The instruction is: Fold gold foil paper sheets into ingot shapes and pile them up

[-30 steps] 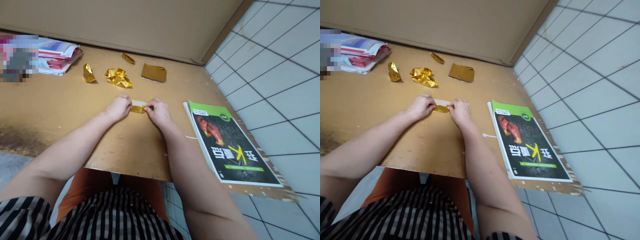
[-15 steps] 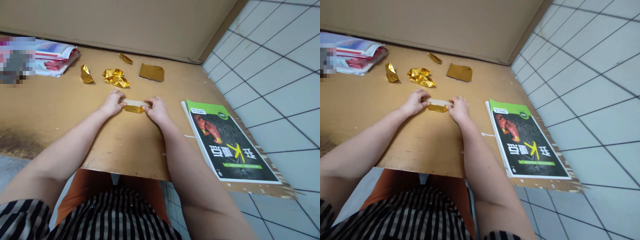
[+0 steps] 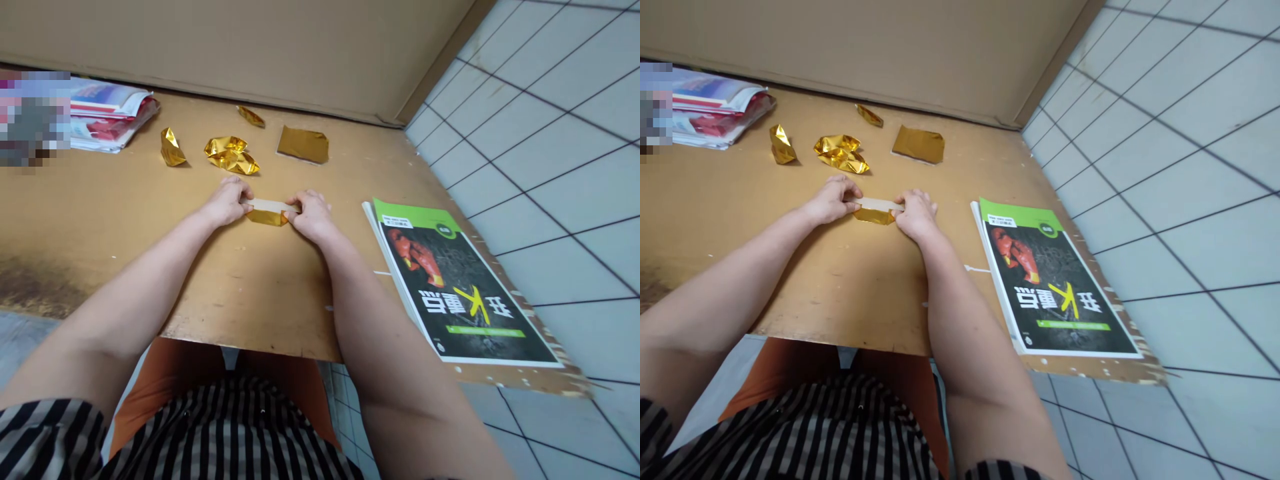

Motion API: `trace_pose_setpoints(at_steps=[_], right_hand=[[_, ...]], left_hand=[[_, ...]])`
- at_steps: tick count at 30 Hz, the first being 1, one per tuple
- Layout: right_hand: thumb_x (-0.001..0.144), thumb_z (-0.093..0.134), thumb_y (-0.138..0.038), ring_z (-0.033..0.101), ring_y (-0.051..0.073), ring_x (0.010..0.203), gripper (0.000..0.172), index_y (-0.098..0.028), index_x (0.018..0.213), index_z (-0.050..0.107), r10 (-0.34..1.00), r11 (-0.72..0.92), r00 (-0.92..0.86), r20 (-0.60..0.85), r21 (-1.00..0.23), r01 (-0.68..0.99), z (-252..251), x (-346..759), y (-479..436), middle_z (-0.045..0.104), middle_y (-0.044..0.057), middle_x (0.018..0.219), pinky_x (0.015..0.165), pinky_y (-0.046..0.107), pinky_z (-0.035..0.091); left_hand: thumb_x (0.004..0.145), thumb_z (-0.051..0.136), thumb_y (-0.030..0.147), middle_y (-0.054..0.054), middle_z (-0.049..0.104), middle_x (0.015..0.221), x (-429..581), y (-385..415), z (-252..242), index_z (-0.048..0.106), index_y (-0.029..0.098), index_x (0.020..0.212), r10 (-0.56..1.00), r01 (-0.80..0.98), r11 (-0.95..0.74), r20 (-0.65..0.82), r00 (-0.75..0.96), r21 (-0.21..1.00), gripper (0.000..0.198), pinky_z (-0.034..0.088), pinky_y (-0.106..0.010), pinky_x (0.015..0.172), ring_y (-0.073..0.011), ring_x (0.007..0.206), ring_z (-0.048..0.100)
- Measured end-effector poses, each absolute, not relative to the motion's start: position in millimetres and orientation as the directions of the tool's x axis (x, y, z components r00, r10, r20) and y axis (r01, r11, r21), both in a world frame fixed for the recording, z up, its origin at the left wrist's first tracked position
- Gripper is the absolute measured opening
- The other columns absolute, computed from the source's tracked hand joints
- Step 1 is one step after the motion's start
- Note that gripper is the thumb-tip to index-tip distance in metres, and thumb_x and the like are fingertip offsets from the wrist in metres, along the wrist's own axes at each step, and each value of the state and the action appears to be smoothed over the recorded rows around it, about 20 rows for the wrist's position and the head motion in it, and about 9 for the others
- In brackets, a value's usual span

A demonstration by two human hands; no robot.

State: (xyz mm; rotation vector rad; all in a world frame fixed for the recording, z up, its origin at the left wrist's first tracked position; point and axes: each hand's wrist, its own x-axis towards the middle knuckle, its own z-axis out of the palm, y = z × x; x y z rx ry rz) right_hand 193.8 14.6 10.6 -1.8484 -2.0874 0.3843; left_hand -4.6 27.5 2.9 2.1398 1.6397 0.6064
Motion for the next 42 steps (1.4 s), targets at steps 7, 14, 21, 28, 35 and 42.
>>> trace_pose_setpoints(at_steps=[7,14,21,28,35,42], right_hand=[[0.075,0.056,-0.018,0.054,0.030,0.105,0.013,-0.024,0.087,0.058,0.986,0.165,-0.140,0.089,-0.420,0.892,8.8,194.4,13.9,0.065,0.008,0.100,0.088,0.046,0.040],[0.072,0.053,-0.015,0.054,0.026,0.099,0.025,-0.024,0.094,0.061,0.982,0.184,-0.145,0.118,-0.469,0.864,9.0,192.7,10.6,0.066,0.005,0.093,0.087,0.042,0.039],[0.076,0.052,-0.014,0.054,0.028,0.100,0.016,-0.021,0.078,0.066,0.958,0.277,-0.222,0.182,-0.377,0.884,6.7,195.1,7.4,0.066,0.007,0.092,0.085,0.043,0.038],[0.084,0.047,-0.012,0.054,0.029,0.103,0.026,-0.019,0.091,0.072,0.938,0.348,-0.335,0.093,-0.229,0.909,18.8,196.1,-7.6,0.067,0.011,0.100,0.088,0.044,0.037],[0.088,0.048,-0.015,0.053,0.028,0.106,0.029,-0.019,0.100,0.073,0.917,0.391,-0.398,-0.018,-0.153,0.908,30.0,196.0,-18.0,0.065,0.012,0.109,0.087,0.041,0.037],[0.090,0.044,-0.016,0.053,0.028,0.106,0.033,-0.019,0.108,0.072,0.909,0.407,-0.415,-0.052,-0.110,0.907,34.4,195.5,-20.8,0.064,0.014,0.111,0.086,0.041,0.038]], left_hand=[[0.073,0.066,0.019,-0.005,0.059,0.100,-4.7,28.8,4.6,0.069,0.022,0.097,0.954,0.803,-0.296,0.116,0.277,0.517,0.024,0.045,-0.038,0.097,-0.0253,0.108,0.053],[0.068,0.068,0.015,-0.003,0.059,0.090,-4.5,29.5,-0.9,0.065,0.019,0.079,0.957,0.742,-0.287,0.157,0.242,0.606,0.012,0.046,-0.039,0.092,-0.0232,0.098,0.054],[0.070,0.065,0.013,-0.002,0.060,0.079,-6.3,25.4,-5.7,0.060,0.019,0.067,0.920,0.696,-0.391,0.266,0.288,0.602,0.009,0.048,-0.038,0.085,-0.0207,0.088,0.056],[0.078,0.057,0.014,-0.005,0.063,0.082,-10.3,20.5,-4.5,0.064,0.018,0.073,0.843,0.753,-0.535,0.298,0.447,0.384,0.010,0.051,-0.037,0.083,-0.0220,0.088,0.060],[0.093,0.045,0.030,-0.014,0.067,0.106,4.3,-2.8,3.3,0.068,0.013,0.100,0.789,0.759,-0.614,0.167,0.591,0.215,0.029,0.049,-0.041,0.094,-0.0273,0.105,0.061],[0.098,0.034,0.053,-0.018,0.032,0.157,24.2,-12.4,-4.0,0.035,0.009,0.148,0.716,0.693,-0.668,-0.016,0.697,0.271,0.066,0.023,-0.043,0.119,-0.0277,0.147,0.026]])
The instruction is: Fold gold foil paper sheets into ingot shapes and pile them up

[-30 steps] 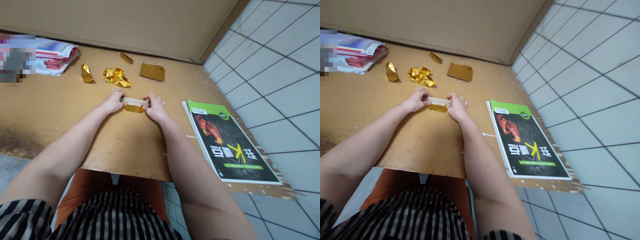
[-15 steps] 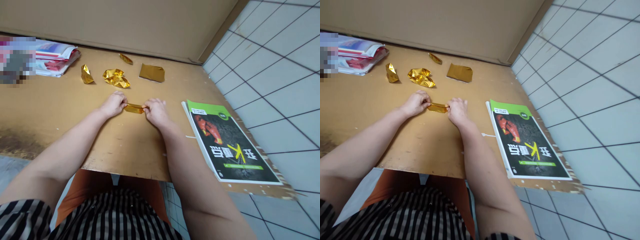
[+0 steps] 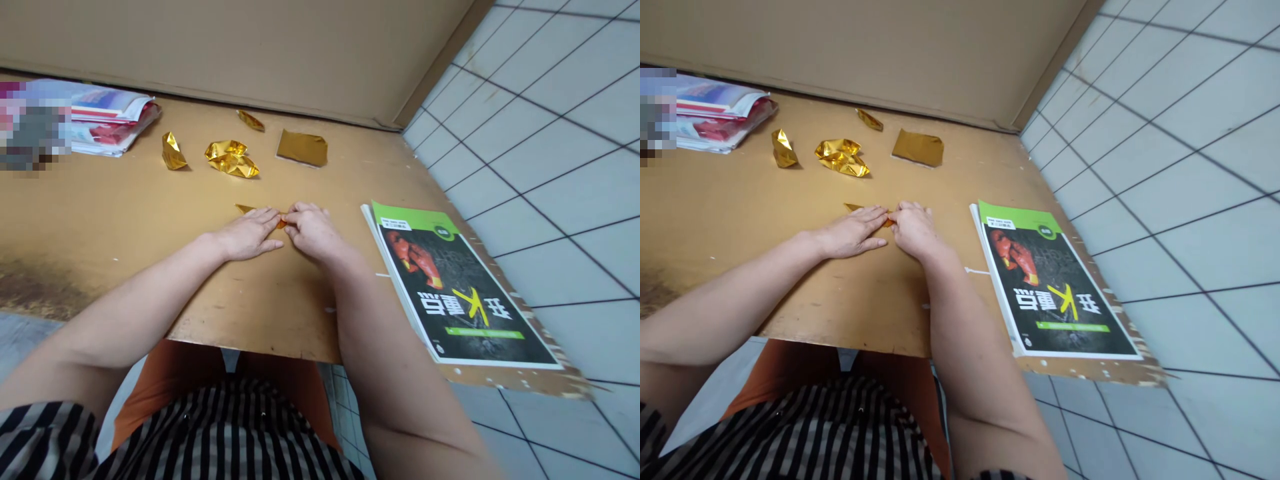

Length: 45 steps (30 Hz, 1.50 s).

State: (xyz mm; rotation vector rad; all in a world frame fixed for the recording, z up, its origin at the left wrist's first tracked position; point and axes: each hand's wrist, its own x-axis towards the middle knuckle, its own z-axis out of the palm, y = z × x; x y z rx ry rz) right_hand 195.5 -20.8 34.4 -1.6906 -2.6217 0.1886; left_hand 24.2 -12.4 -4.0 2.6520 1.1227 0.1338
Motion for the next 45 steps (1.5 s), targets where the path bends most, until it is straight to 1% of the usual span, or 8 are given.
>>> trace_pose_setpoints(at_steps=[3,11,16,18,23,30,41,45], right_hand=[[0.090,0.044,-0.016,0.053,0.028,0.107,0.034,-0.019,0.109,0.072,0.909,0.404,-0.411,-0.062,-0.107,0.909,35.2,195.4,-20.8,0.064,0.014,0.113,0.086,0.041,0.039],[0.089,0.043,-0.017,0.057,0.027,0.107,0.035,-0.019,0.108,0.073,0.909,0.412,-0.417,-0.021,-0.117,0.904,30.5,198.9,-16.7,0.067,0.013,0.112,0.089,0.040,0.043],[0.088,0.040,-0.012,0.059,0.026,0.116,0.047,-0.011,0.130,0.059,0.912,0.411,-0.402,0.087,-0.215,0.886,26.2,193.2,-15.9,0.066,0.015,0.126,0.102,0.041,0.042],[0.087,0.039,-0.011,0.058,0.025,0.120,0.051,-0.012,0.136,0.054,0.897,0.441,-0.431,0.099,-0.269,0.856,24.2,190.4,-16.8,0.063,0.014,0.133,0.105,0.040,0.042],[0.088,0.039,-0.009,0.064,0.022,0.115,0.052,-0.018,0.137,0.053,0.894,0.421,-0.449,-0.006,-0.339,0.841,24.6,186.6,-22.0,0.066,0.009,0.130,0.098,0.034,0.049],[0.087,0.041,-0.006,0.064,0.024,0.115,0.051,-0.017,0.135,0.054,0.905,0.378,-0.417,-0.078,-0.298,0.877,30.0,187.7,-23.8,0.066,0.012,0.131,0.096,0.034,0.050],[0.088,0.040,-0.010,0.065,0.022,0.108,0.047,-0.024,0.127,0.061,0.887,0.412,-0.455,-0.074,-0.315,0.855,24.2,198.0,-17.4,0.070,0.007,0.123,0.094,0.036,0.050],[0.087,0.040,-0.010,0.064,0.023,0.111,0.048,-0.022,0.130,0.059,0.887,0.394,-0.449,-0.106,-0.334,0.856,26.8,198.4,-18.1,0.066,0.009,0.129,0.097,0.036,0.048]], left_hand=[[0.097,0.032,0.058,-0.017,0.026,0.160,22.5,-11.8,-3.7,0.030,0.010,0.150,0.712,0.695,-0.660,-0.057,0.700,0.286,0.072,0.019,-0.042,0.120,-0.0274,0.149,0.020],[0.097,0.030,0.058,-0.016,0.022,0.161,21.5,-12.4,1.9,0.023,0.010,0.153,0.703,0.694,-0.655,-0.096,0.705,0.299,0.074,0.014,-0.042,0.121,-0.0267,0.150,0.016],[0.097,0.031,0.058,-0.016,0.016,0.163,22.3,-13.7,4.4,0.022,0.011,0.154,0.713,0.711,-0.634,-0.125,0.690,0.304,0.074,0.012,-0.042,0.122,-0.0275,0.151,0.012],[0.097,0.032,0.058,-0.016,0.016,0.163,21.8,-12.6,2.0,0.023,0.012,0.153,0.709,0.697,-0.645,-0.096,0.699,0.313,0.073,0.013,-0.042,0.121,-0.0272,0.151,0.013],[0.096,0.036,0.057,-0.017,0.024,0.161,20.6,-9.0,-5.4,0.032,0.013,0.150,0.702,0.673,-0.670,-0.027,0.712,0.313,0.069,0.018,-0.042,0.120,-0.0272,0.149,0.020],[0.096,0.042,0.053,-0.018,0.033,0.157,19.2,-9.3,-1.3,0.035,0.012,0.147,0.690,0.652,-0.686,0.003,0.724,0.324,0.066,0.022,-0.040,0.119,-0.0270,0.147,0.028],[0.090,0.041,0.063,-0.012,0.026,0.160,-16.3,-8.5,24.4,0.034,0.015,0.150,0.771,0.786,-0.533,-0.204,0.604,0.312,0.077,0.024,-0.036,0.119,-0.0254,0.147,0.027],[0.088,0.044,0.063,-0.012,0.027,0.160,-24.5,-6.9,27.6,0.036,0.015,0.149,0.799,0.823,-0.486,-0.233,0.555,0.294,0.078,0.026,-0.036,0.117,-0.0262,0.146,0.031]])
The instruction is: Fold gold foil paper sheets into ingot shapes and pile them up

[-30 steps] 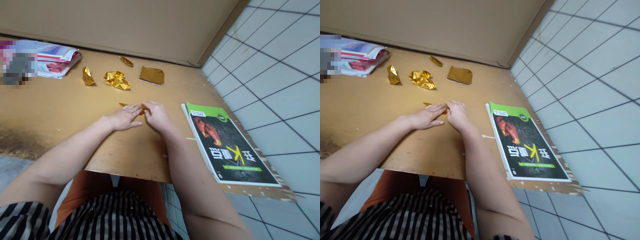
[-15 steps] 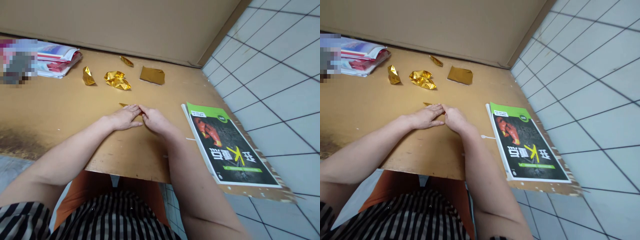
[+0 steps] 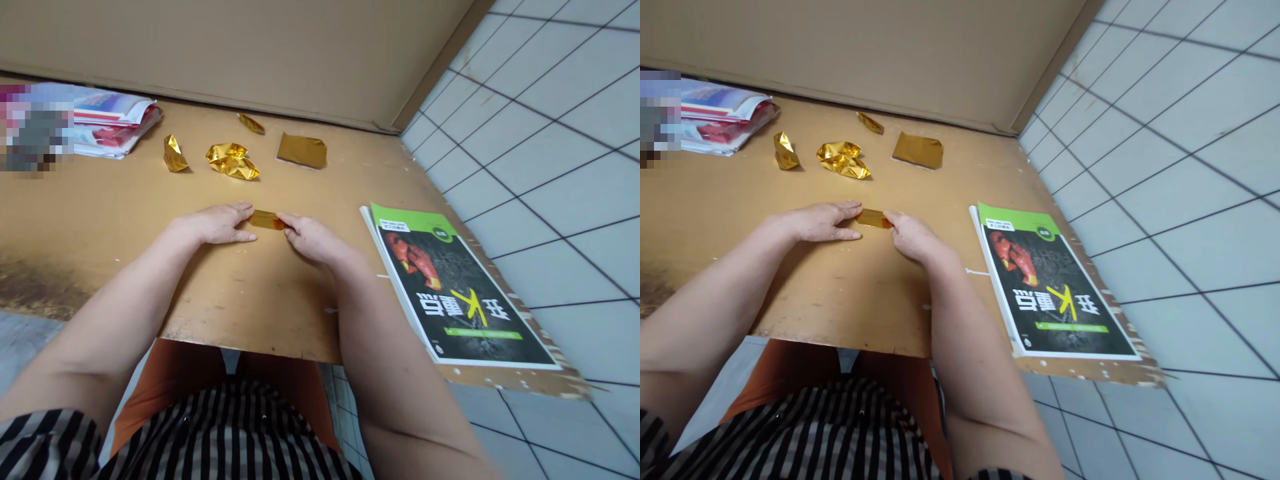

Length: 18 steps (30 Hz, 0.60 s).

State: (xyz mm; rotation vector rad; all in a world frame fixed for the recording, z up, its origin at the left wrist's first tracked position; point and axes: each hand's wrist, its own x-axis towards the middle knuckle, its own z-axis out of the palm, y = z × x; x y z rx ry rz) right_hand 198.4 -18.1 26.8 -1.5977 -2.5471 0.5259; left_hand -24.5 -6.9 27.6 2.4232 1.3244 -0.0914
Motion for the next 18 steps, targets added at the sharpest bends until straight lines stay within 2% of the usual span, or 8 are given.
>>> trace_pose_setpoints(at_steps=[4,7,12,15,18], right_hand=[[0.087,0.041,-0.012,0.061,0.024,0.118,0.047,-0.021,0.129,0.061,0.880,0.396,-0.457,-0.130,-0.334,0.856,29.6,201.9,-17.8,0.065,0.010,0.132,0.103,0.039,0.045],[0.088,0.041,-0.012,0.054,0.022,0.129,0.048,-0.023,0.130,0.061,0.861,0.445,-0.497,-0.108,-0.315,0.838,26.0,209.1,-13.4,0.061,0.007,0.138,0.109,0.041,0.042],[0.089,0.043,-0.013,0.053,0.022,0.131,0.047,-0.025,0.131,0.061,0.858,0.465,-0.504,-0.101,-0.266,0.845,21.3,216.5,-9.3,0.059,0.006,0.140,0.110,0.041,0.041],[0.090,0.044,-0.012,0.054,0.022,0.129,0.044,-0.023,0.128,0.063,0.869,0.454,-0.484,-0.106,-0.221,0.863,24.5,213.4,-12.3,0.059,0.007,0.140,0.109,0.039,0.042],[0.090,0.041,-0.010,0.057,0.023,0.126,0.043,-0.021,0.125,0.065,0.869,0.462,-0.479,-0.123,-0.144,0.875,29.4,208.3,-16.7,0.062,0.010,0.136,0.106,0.039,0.043]], left_hand=[[0.087,0.046,0.062,-0.010,0.037,0.156,-29.8,-3.5,25.0,0.044,0.019,0.145,0.804,0.812,-0.506,-0.183,0.566,0.291,0.072,0.032,-0.035,0.114,-0.0262,0.141,0.040],[0.087,0.049,0.060,-0.010,0.044,0.153,-28.8,-3.6,25.3,0.049,0.020,0.140,0.810,0.815,-0.512,-0.163,0.563,0.271,0.067,0.037,-0.033,0.110,-0.0264,0.136,0.046],[0.090,0.049,0.056,-0.011,0.064,0.129,-17.2,-8.3,27.3,0.063,0.019,0.117,0.847,0.843,-0.487,-0.110,0.520,0.229,0.049,0.048,-0.033,0.095,-0.0270,0.115,0.062],[0.091,0.050,0.052,-0.015,0.063,0.126,-7.6,-10.8,22.4,0.064,0.014,0.113,0.854,0.840,-0.505,-0.024,0.519,0.200,0.045,0.048,-0.034,0.095,-0.0280,0.112,0.063],[0.093,0.049,0.048,-0.017,0.054,0.140,0.9,-12.6,13.6,0.057,0.012,0.126,0.811,0.788,-0.576,0.031,0.584,0.216,0.050,0.041,-0.035,0.107,-0.0279,0.129,0.052]])
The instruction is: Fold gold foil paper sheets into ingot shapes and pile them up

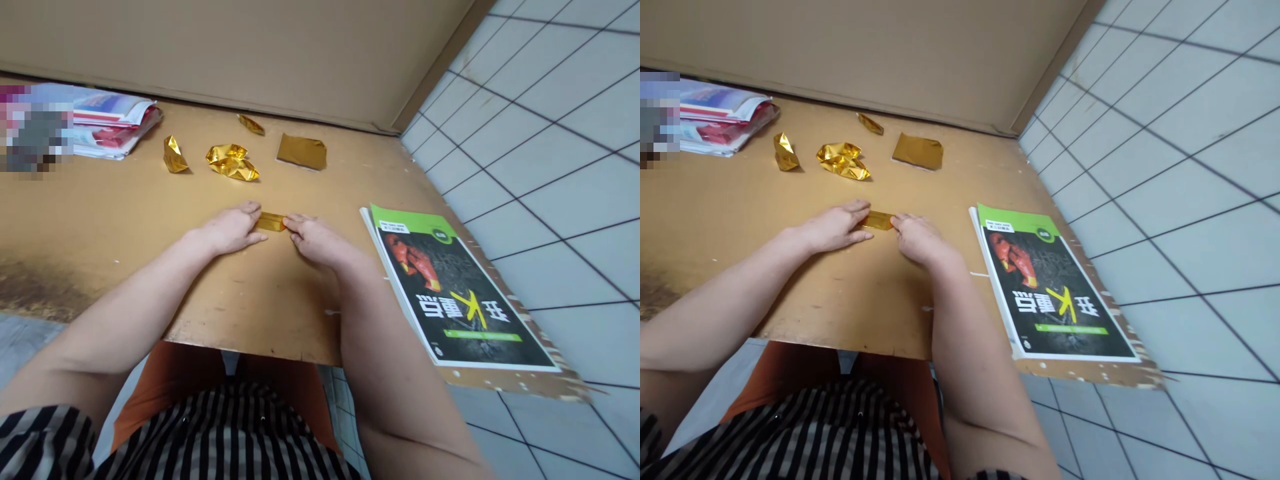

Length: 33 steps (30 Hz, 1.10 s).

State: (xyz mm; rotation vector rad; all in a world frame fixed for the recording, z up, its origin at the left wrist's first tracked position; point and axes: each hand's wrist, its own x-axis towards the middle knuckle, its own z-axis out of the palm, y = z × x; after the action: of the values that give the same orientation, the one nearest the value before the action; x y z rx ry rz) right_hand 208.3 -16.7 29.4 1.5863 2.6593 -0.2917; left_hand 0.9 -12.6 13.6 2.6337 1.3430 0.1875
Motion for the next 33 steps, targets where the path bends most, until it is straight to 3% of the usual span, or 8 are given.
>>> trace_pose_setpoints(at_steps=[6,11,16,24,29,33], right_hand=[[0.090,0.038,-0.010,0.057,0.027,0.121,0.038,-0.013,0.113,0.068,0.876,0.469,-0.473,-0.091,-0.066,0.881,30.2,192.6,-24.9,0.068,0.017,0.121,0.108,0.047,0.037],[0.097,0.031,-0.022,0.038,0.025,0.141,0.051,-0.005,0.144,0.042,0.864,0.480,-0.504,-0.003,-0.298,0.825,19.5,171.4,-30.2,0.045,0.020,0.150,0.118,0.047,0.025],[0.098,0.028,-0.032,0.030,0.027,0.146,0.059,-0.003,0.149,0.033,0.841,0.476,-0.539,-0.045,-0.409,0.778,10.2,172.3,-27.5,0.034,0.021,0.156,0.120,0.049,0.024],[0.098,0.030,-0.040,0.028,0.029,0.147,0.060,-0.006,0.148,0.035,0.849,0.462,-0.525,-0.060,-0.397,0.793,9.3,180.6,-29.4,0.035,0.021,0.156,0.119,0.053,0.026],[0.099,0.031,-0.038,0.029,0.031,0.146,0.063,0.001,0.147,0.036,0.859,0.441,-0.502,-0.103,-0.351,0.826,12.1,179.9,-32.6,0.036,0.024,0.154,0.119,0.051,0.026],[0.099,0.030,-0.040,0.031,0.031,0.145,0.062,0.000,0.146,0.039,0.865,0.446,-0.495,-0.082,-0.325,0.834,10.2,181.5,-33.8,0.038,0.024,0.153,0.118,0.052,0.028]], left_hand=[[0.095,0.045,0.050,-0.016,0.045,0.150,5.5,-13.0,-0.2,0.047,0.014,0.140,0.752,0.716,-0.638,0.033,0.658,0.283,0.057,0.032,-0.038,0.115,-0.0268,0.141,0.039],[0.094,0.046,0.039,-0.016,0.045,0.150,5.2,-12.5,-1.3,0.045,0.013,0.140,0.712,0.654,-0.679,0.084,0.697,0.333,0.053,0.033,-0.038,0.116,-0.0238,0.140,0.041],[0.091,0.048,0.033,-0.016,0.045,0.150,6.7,-13.2,-4.1,0.041,0.013,0.142,0.729,0.662,-0.661,0.089,0.679,0.354,0.056,0.033,-0.040,0.117,-0.0235,0.140,0.041],[0.088,0.051,0.032,-0.016,0.051,0.146,9.9,-17.3,-3.6,0.045,0.012,0.140,0.753,0.701,-0.643,0.084,0.653,0.309,0.055,0.037,-0.041,0.115,-0.0255,0.138,0.045],[0.086,0.053,0.029,-0.016,0.054,0.143,12.3,-19.9,-2.1,0.049,0.011,0.137,0.769,0.722,-0.627,0.088,0.633,0.294,0.054,0.040,-0.039,0.113,-0.0244,0.134,0.050],[0.087,0.054,0.030,-0.016,0.055,0.142,14.5,-21.6,-2.6,0.052,0.010,0.136,0.786,0.735,-0.607,0.097,0.610,0.301,0.052,0.041,-0.038,0.112,-0.0245,0.133,0.051]])
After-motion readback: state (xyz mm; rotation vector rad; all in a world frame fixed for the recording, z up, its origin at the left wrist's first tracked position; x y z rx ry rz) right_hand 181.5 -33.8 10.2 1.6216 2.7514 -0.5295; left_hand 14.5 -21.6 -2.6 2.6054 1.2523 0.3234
